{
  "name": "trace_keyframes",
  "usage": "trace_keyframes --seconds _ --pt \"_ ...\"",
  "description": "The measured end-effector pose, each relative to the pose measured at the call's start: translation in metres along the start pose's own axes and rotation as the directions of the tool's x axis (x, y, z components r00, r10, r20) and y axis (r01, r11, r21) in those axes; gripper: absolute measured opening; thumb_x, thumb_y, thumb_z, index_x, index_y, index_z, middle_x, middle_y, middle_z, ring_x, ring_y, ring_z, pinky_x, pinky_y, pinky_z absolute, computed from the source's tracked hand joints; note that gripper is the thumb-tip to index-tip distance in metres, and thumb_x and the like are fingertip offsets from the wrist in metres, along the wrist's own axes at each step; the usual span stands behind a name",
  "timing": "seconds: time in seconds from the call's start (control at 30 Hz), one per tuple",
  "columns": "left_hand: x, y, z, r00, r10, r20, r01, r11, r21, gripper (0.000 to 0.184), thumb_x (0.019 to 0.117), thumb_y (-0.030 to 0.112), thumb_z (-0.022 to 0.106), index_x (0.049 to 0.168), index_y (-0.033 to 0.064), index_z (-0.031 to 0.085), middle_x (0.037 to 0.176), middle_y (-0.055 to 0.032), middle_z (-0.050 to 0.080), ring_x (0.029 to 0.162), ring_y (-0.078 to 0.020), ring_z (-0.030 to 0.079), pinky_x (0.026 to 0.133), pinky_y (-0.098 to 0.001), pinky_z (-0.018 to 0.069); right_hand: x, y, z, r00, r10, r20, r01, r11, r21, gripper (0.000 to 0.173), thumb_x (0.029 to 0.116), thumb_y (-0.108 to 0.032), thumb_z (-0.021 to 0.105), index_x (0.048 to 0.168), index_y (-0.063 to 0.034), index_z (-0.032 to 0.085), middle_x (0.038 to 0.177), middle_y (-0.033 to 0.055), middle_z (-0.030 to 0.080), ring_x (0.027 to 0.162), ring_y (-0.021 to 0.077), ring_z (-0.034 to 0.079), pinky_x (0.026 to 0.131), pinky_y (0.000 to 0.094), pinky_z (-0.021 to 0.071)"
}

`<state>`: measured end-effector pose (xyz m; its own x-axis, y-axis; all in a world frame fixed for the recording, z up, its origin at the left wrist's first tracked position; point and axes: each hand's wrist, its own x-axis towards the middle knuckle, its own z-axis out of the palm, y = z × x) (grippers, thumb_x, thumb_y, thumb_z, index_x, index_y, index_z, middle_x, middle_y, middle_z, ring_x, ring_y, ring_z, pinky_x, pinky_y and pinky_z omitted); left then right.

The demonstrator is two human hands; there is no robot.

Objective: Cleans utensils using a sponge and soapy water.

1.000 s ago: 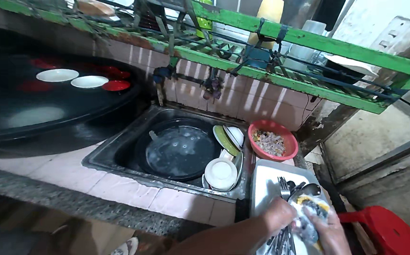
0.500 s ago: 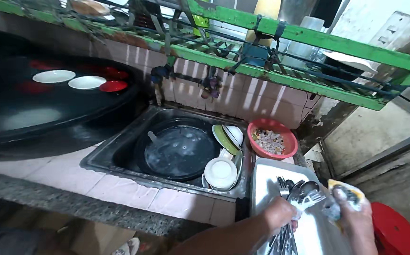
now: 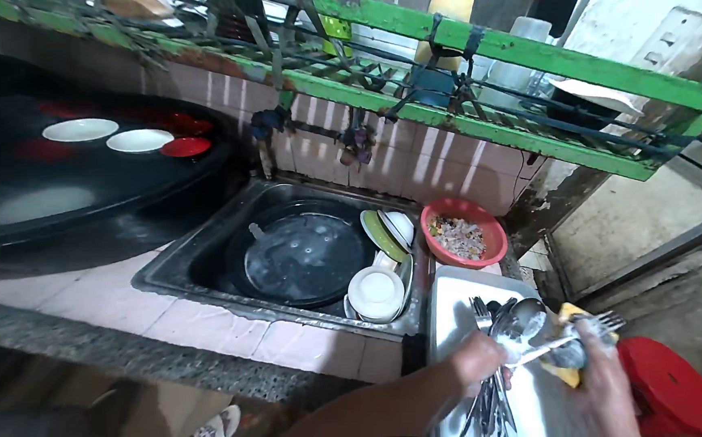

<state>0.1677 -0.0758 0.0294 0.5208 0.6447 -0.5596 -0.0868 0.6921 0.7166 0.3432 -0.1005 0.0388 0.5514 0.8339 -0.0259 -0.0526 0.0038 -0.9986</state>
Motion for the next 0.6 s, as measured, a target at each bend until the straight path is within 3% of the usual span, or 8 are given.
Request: trace_keyframes --seconds 0.07,0.13,0.2,0.27,0.33,0.4,0.5,0.6 --pt "-0.001 0.001 0.0 0.998 0.028 -0.058 -0.026 0.999 0.043 0.005 0.0984 0.009 0.061 0.097 0.0049 0.058 0.074 -0.0021 0.059 0.057 -0.0104 0.058 0.056 -0.0263 0.0535 -0.031 0.011 0.026 0.987 0.154 0.049 -0.154 0.988 -0.012 0.044 0.1053 -0.023 0.052 0.142 0.0 0.041 0.09 0.0118 0.067 0.068 0.0191 0.068 0.059 0.0398 0.0612" --pt "-0.001 0.001 -0.004 0.995 0.073 -0.074 -0.07 0.996 0.05 0.008 0.0999 0.011 0.059 0.097 0.0042 0.06 0.076 -0.0027 0.06 0.061 -0.0118 0.058 0.06 -0.0284 0.0526 -0.046 0.014 0.036 0.977 0.197 0.079 -0.196 0.98 -0.012 0.043 0.1054 -0.018 0.052 0.141 0.0016 0.039 0.085 0.0147 0.068 0.062 0.0222 0.069 0.055 0.0412 0.0613" --pt "-0.001 -0.002 -0.007 0.991 0.13 -0.031 -0.131 0.991 -0.039 0.015 0.1046 0.016 0.055 0.101 0.0042 0.063 0.082 -0.0019 0.064 0.065 -0.0105 0.062 0.062 -0.0266 0.0548 -0.036 0.009 0.018 0.979 0.163 0.124 -0.152 0.984 -0.092 0.045 0.1038 -0.018 0.054 0.142 0.0023 0.043 0.097 0.0129 0.07 0.076 0.0194 0.072 0.069 0.0402 0.0636" --pt "0.001 -0.002 -0.007 0.98 0.2 -0.013 -0.2 0.977 -0.075 0.018 0.1054 0.018 0.055 0.105 0.0039 0.066 0.092 -0.0025 0.069 0.078 -0.0108 0.066 0.071 -0.0279 0.0551 -0.023 -0.007 -0.003 0.962 0.214 0.168 -0.162 0.947 -0.278 0.043 0.1013 -0.017 0.059 0.139 0.0031 0.049 0.103 0.0105 0.07 0.085 0.0148 0.071 0.077 0.0359 0.0616" --pt "-0.002 0.001 -0.006 0.977 0.21 -0.032 -0.211 0.977 -0.029 0.019 0.1005 0.019 0.063 0.108 0.0028 0.068 0.103 -0.0062 0.07 0.097 -0.015 0.065 0.088 -0.0355 0.0529 -0.018 -0.019 -0.016 0.889 0.373 0.265 -0.203 0.841 -0.501 0.044 0.0974 -0.016 0.065 0.136 0.0017 0.054 0.106 0.0123 0.071 0.089 0.0173 0.071 0.081 0.0385 0.0608" --pt "-0.006 0.001 -0.004 0.983 0.186 0.011 -0.186 0.982 0.021 0.023 0.0963 0.019 0.068 0.111 0.0018 0.068 0.11 -0.0089 0.068 0.105 -0.0174 0.063 0.095 -0.0397 0.0507 -0.023 -0.021 -0.013 0.768 0.53 0.36 -0.183 0.72 -0.669 0.048 0.0961 -0.016 0.068 0.139 0.0005 0.053 0.112 0.015 0.069 0.096 0.0207 0.07 0.087 0.0423 0.0586" --pt "-0.004 0.001 -0.004 0.989 0.134 0.07 -0.135 0.991 0.016 0.02 0.095 0.018 0.068 0.11 0.0034 0.067 0.103 -0.007 0.069 0.098 -0.0167 0.065 0.09 -0.0391 0.0526 -0.042 -0.017 -0.01 0.634 0.636 0.439 -0.119 0.642 -0.757 0.054 0.0978 -0.016 0.066 0.145 0.0009 0.045 0.12 0.0158 0.066 0.104 0.0193 0.068 0.094 0.042 0.0566" --pt "0.003 0.002 -0.007 0.986 0.159 0.049 -0.149 0.975 -0.167 0.012 0.1004 0.015 0.062 0.107 0.0054 0.064 0.084 -0.0027 0.067 0.074 -0.0139 0.066 0.073 -0.0321 0.0569 -0.043 -0.012 -0.03 0.549 0.681 0.485 -0.068 0.615 -0.786 0.065 0.0953 -0.018 0.067 0.149 0.0 0.036 0.127 0.0183 0.062 0.11 0.0236 0.066 0.096 0.0465 0.0557"
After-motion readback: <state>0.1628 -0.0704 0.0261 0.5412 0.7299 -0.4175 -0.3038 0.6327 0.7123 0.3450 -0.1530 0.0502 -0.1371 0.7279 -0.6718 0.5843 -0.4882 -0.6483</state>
